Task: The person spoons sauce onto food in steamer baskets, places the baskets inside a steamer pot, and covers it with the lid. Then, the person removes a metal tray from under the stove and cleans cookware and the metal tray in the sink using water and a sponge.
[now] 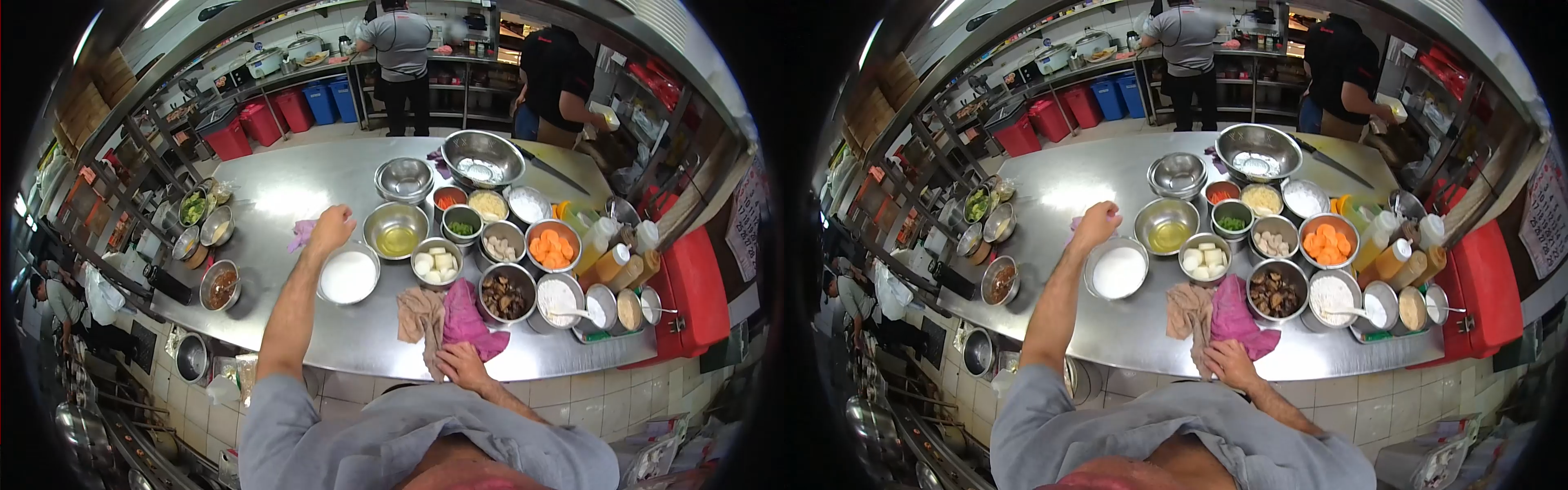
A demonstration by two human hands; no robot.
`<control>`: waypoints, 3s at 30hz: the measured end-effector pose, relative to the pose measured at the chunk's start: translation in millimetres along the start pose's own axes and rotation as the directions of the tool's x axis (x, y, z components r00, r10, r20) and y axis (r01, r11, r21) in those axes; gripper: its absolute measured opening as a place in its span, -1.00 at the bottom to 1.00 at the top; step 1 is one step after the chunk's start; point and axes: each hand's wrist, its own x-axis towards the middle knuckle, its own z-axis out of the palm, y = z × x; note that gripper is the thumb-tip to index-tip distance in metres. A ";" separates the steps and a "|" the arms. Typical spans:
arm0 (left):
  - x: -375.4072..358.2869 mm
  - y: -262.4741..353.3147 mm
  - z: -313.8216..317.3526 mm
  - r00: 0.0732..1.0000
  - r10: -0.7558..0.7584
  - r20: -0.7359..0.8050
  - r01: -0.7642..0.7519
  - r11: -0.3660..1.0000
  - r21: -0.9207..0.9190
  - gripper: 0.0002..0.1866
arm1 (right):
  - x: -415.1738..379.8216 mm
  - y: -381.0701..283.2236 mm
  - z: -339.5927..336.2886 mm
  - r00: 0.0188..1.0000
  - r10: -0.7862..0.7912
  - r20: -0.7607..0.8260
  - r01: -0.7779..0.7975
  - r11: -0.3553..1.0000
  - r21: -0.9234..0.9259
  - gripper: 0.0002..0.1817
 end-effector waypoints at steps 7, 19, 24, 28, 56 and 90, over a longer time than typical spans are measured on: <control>146.6 -55.9 71.5 0.997 -0.080 0.015 0.081 0.997 -0.001 -0.54 | 6.6 -11.0 -0.7 0.982 0.190 -0.020 -0.190 0.981 0.034 -0.74; 205.4 -52.0 115.4 0.962 -0.245 0.119 0.251 0.967 -0.040 -0.66 | 15.0 -12.9 14.2 0.936 0.340 -0.088 -0.348 0.933 -0.096 -0.79; 205.6 -45.6 114.8 0.954 -0.298 0.004 0.298 0.953 -0.062 -0.72 | 16.6 -15.6 16.2 0.919 0.384 -0.091 -0.392 0.914 -0.106 -0.78; 208.2 -45.1 109.0 0.922 -0.379 0.074 0.385 0.919 -0.086 -0.71 | 18.1 -15.8 15.6 0.914 0.398 -0.076 -0.404 0.907 -0.116 -0.79; 229.3 -21.5 55.5 0.972 -0.234 0.002 0.234 0.970 -0.060 -0.69 | 19.1 -12.7 16.2 0.914 0.395 -0.093 -0.403 0.911 -0.091 -0.79; -195.7 -31.3 -30.2 0.315 -0.845 -0.431 0.133 0.489 -0.862 -0.82 | 13.1 13.7 15.7 0.997 -0.040 -0.061 0.041 0.999 0.014 -0.80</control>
